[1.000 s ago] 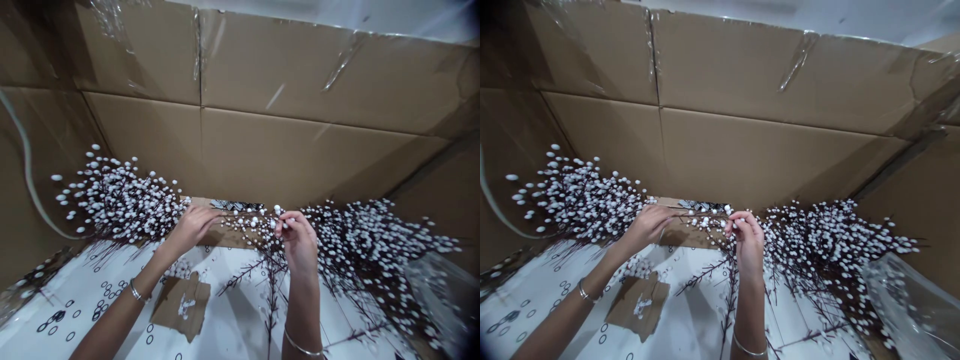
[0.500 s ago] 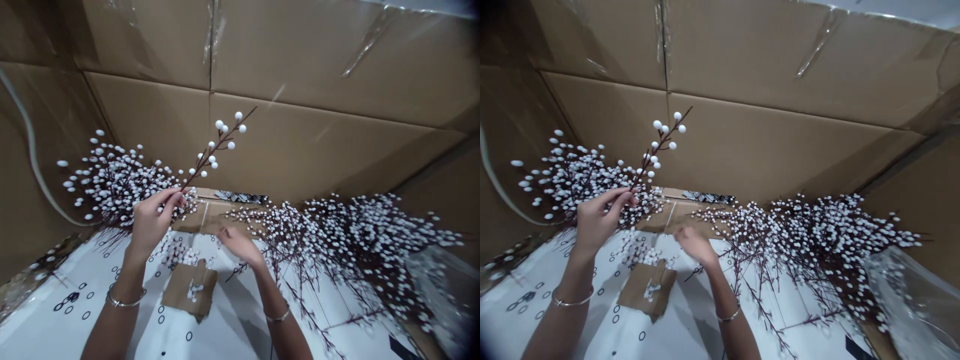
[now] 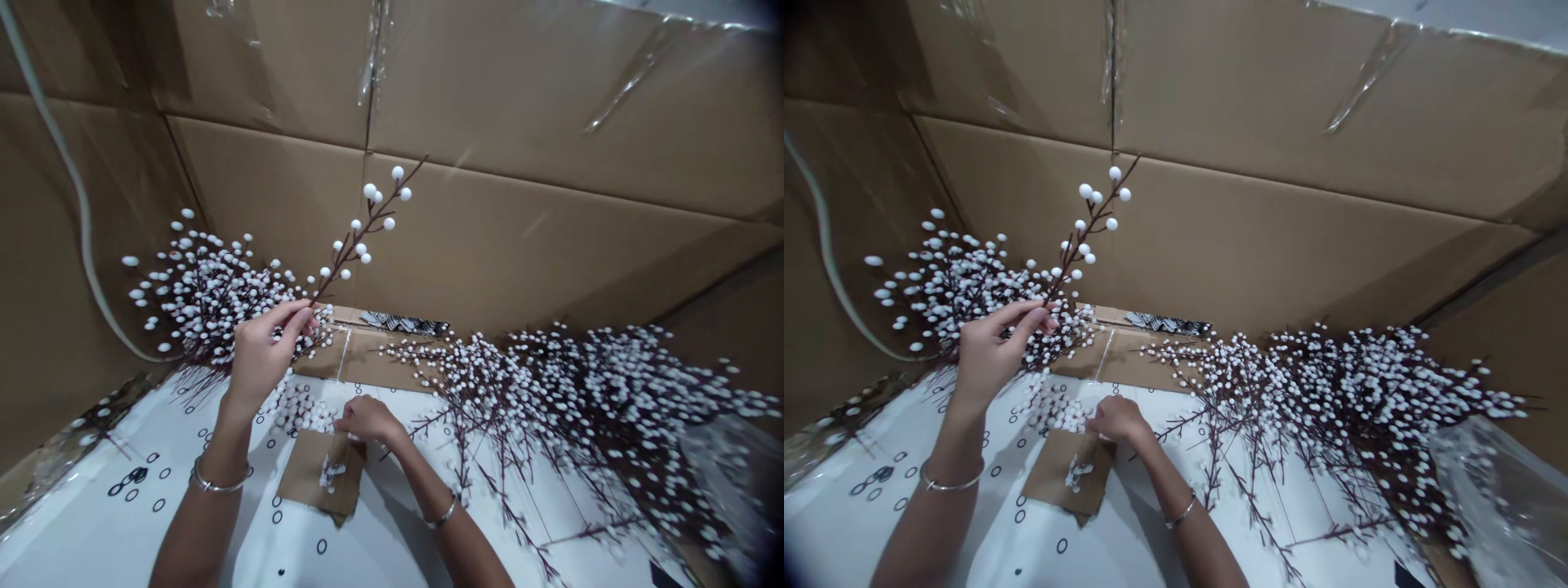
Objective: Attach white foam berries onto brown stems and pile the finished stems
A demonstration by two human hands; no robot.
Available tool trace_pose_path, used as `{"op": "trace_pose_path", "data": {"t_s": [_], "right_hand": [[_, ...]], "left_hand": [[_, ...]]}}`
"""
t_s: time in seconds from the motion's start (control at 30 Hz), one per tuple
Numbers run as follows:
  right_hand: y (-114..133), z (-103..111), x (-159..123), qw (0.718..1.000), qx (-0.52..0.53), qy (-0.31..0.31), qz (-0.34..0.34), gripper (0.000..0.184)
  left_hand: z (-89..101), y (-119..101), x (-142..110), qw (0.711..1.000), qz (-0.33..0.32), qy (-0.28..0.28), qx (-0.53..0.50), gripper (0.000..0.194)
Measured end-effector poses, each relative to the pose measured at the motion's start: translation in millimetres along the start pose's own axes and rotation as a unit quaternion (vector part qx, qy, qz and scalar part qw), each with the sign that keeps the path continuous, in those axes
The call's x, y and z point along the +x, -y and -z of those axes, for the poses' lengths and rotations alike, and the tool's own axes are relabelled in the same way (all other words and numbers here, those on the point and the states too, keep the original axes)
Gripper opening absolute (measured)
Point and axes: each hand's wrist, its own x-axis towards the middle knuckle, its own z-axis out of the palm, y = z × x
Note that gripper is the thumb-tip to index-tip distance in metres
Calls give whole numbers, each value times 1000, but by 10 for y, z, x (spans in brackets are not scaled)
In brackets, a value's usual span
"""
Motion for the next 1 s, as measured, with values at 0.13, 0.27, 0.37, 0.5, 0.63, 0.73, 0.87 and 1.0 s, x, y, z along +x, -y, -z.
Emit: {"op": "trace_pose_path", "data": {"t_s": [0.13,0.27,0.37,0.5,0.63,0.73,0.87,1.0], "right_hand": [[-111,-35,68,995,99,5,30,20],[-174,46,88,971,230,14,70,22],[-185,238,23,936,337,-12,101,33],[-189,591,-204,870,455,-133,137,45],[-181,867,-499,715,600,-309,183,37],[-161,961,-653,640,627,-398,199,35],[-132,978,-740,630,596,-452,208,30],[-113,959,-765,638,577,-461,218,25]], "left_hand": [[-11,-7,-13,1000,-3,9,-4,18],[-52,-16,-29,999,28,19,-20,20],[-102,-10,-33,994,74,18,-72,21],[-160,-23,-42,974,135,55,-172,23],[-192,-115,-81,955,162,110,-223,23],[-215,-208,-127,945,176,144,-236,24],[-258,-297,-190,940,179,170,-236,25],[-289,-321,-227,937,183,187,-231,25]]}}
